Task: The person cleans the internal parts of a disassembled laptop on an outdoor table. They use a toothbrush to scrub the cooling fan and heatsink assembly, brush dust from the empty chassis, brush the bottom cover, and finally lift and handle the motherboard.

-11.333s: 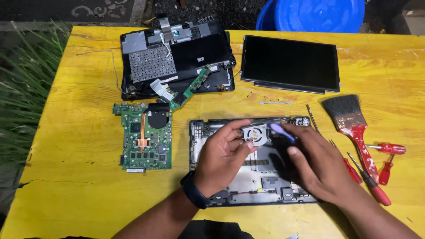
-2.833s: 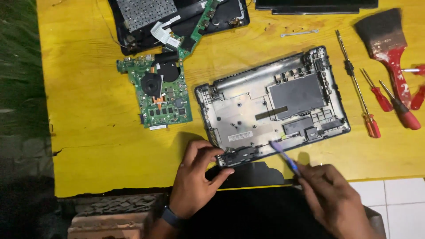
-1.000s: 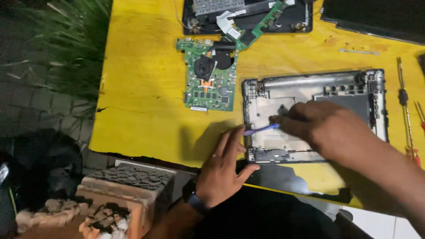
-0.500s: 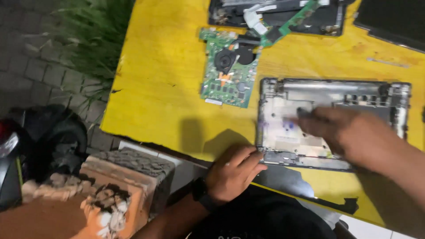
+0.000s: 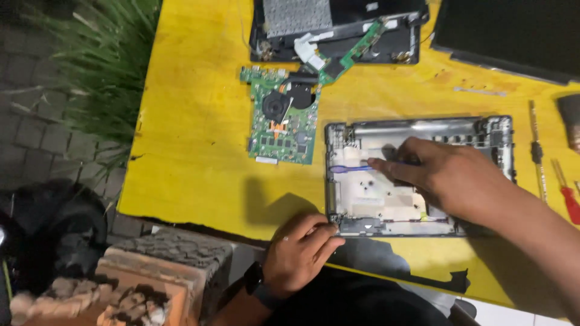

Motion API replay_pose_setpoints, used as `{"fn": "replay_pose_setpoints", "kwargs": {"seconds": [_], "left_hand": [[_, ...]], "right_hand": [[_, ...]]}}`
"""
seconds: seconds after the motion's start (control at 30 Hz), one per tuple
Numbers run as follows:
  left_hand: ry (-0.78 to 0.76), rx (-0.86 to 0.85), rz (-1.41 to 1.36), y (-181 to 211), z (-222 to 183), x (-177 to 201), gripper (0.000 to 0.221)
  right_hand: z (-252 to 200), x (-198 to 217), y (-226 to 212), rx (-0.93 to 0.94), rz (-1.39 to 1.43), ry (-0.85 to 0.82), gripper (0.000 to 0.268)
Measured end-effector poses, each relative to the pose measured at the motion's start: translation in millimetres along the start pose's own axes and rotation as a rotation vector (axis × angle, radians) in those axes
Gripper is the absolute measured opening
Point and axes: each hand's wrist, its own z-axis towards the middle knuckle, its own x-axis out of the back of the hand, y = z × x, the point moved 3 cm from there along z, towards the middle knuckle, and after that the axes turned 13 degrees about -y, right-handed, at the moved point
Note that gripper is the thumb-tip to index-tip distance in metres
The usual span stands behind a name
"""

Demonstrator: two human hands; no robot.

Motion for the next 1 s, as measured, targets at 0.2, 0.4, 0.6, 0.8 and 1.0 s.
{"fn": "replay_pose_setpoints", "kwargs": {"seconds": [0.2, 0.4, 0.6, 0.8, 1.0], "left_hand": [[-0.01, 0.088, -0.009, -10, -7, -8, 0.026], [-0.153, 0.19, -0.158, -13, -5, -6, 0.044], [-0.183, 0.214, -0.192, -13, -3, -5, 0.046], [-0.135, 0.135, -0.2, -14, -4, -5, 0.045], [-0.15, 0.138, -0.196, -15, -2, -3, 0.045]], "right_hand": [[1, 15, -1, 0.112, 0.217, -0.048, 0.105], [5, 16, -4, 0.196, 0.252, 0.055, 0.094], [23, 27, -4, -0.006, 0.285, 0.252, 0.044], [15, 29, -1, -0.065, 0.423, 0.018, 0.065], [13, 18, -3, -0.065, 0.259, -0.002, 0.06]]}}
